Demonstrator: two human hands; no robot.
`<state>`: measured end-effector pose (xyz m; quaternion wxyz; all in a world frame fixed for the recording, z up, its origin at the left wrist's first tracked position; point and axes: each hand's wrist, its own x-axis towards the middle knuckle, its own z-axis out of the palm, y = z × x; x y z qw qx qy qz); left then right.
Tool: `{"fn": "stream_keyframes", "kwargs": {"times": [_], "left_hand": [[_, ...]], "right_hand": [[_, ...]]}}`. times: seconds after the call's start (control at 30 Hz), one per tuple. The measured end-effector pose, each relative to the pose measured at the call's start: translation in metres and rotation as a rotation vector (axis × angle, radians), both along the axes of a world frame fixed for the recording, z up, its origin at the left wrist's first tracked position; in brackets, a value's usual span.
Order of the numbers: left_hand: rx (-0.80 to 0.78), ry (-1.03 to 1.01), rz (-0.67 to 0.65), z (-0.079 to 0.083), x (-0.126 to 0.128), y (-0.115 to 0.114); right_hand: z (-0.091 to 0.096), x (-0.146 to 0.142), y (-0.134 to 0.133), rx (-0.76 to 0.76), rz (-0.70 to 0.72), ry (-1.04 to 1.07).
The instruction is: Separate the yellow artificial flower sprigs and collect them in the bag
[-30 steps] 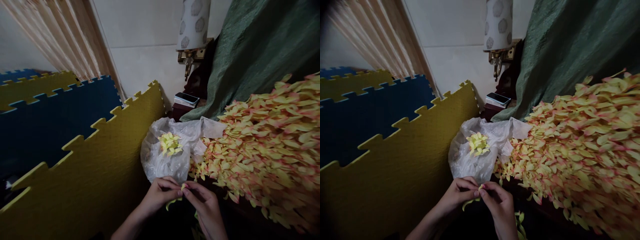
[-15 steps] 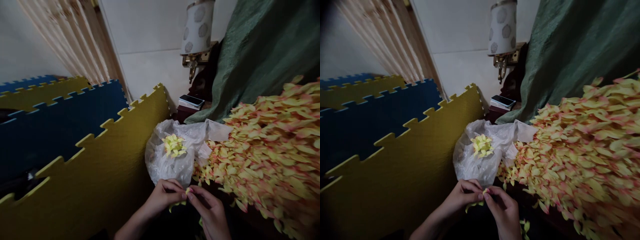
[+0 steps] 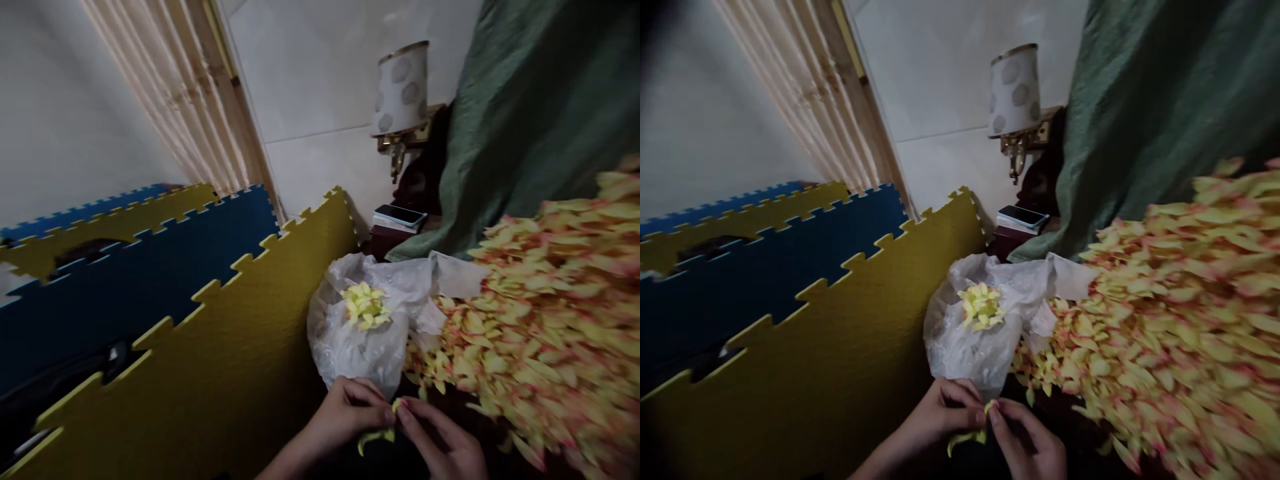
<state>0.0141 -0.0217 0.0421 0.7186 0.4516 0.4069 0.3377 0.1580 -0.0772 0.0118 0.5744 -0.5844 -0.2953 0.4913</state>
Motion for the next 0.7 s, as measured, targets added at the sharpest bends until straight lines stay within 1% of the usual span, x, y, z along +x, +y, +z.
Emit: {"fn": "stream_keyframes", "kwargs": {"times": [0.2, 0.33, 0.43, 0.53, 0.7], "left_hand": [[0.067, 0.009, -0.025, -0.003, 0.006, 0.0], [0.122, 0.046, -0.056, -0.001, 0.004, 0.001], [0.083, 0.012, -0.08, -0.002, 0.002, 0.003], [0.046, 0.004, -0.069, -0.005, 0.002, 0.005], [0.077, 0.032, -0.055, -0.008, 0.0, 0.005]], "right_hand": [[0.012, -0.001, -0.003, 0.07, -0.052, -0.043], [0.012, -0.003, -0.003, 0.07, -0.062, -0.039], [0.009, -0.004, -0.002, 0.057, -0.074, 0.019], [0.01, -0.006, 0.0, 0.041, -0.08, 0.072], [0.015, -0.011, 0.003, 0.056, -0.083, 0.028]]}}
